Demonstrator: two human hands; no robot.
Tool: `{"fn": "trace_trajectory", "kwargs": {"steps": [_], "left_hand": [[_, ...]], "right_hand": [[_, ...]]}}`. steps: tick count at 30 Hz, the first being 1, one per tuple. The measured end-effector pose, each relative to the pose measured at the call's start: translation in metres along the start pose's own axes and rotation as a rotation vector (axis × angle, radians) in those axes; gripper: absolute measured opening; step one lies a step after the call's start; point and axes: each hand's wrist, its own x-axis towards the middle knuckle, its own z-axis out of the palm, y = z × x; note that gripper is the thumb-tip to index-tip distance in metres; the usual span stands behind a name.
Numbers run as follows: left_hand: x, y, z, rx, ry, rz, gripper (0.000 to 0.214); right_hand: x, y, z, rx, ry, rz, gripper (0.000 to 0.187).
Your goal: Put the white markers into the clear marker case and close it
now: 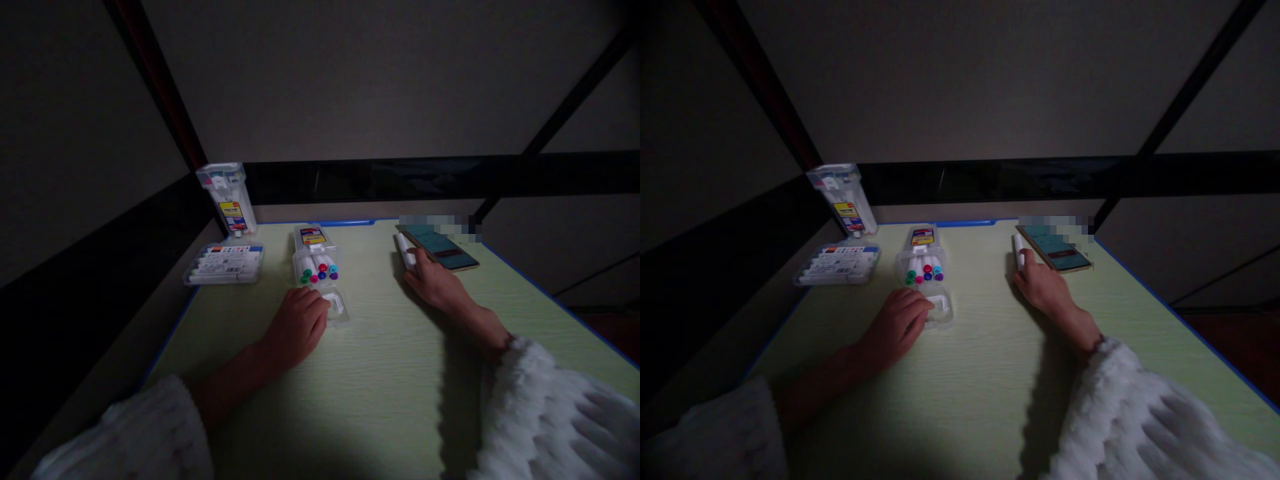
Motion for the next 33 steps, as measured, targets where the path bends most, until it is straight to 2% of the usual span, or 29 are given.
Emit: {"fn": "trace_trajectory", "kwargs": {"steps": [17, 33], "left_hand": [[0.000, 0.001, -0.001, -0.008, -0.014, 0.001, 0.017], [0.000, 0.000, 0.001, -0.015, -0.006, 0.019, 0.017]], "right_hand": [[0.001, -0.002, -0.001, 0.128, 0.032, -0.019, 0.044], [0.000, -0.009, -0.009, 0.243, 0.088, -0.121, 0.045]]}}
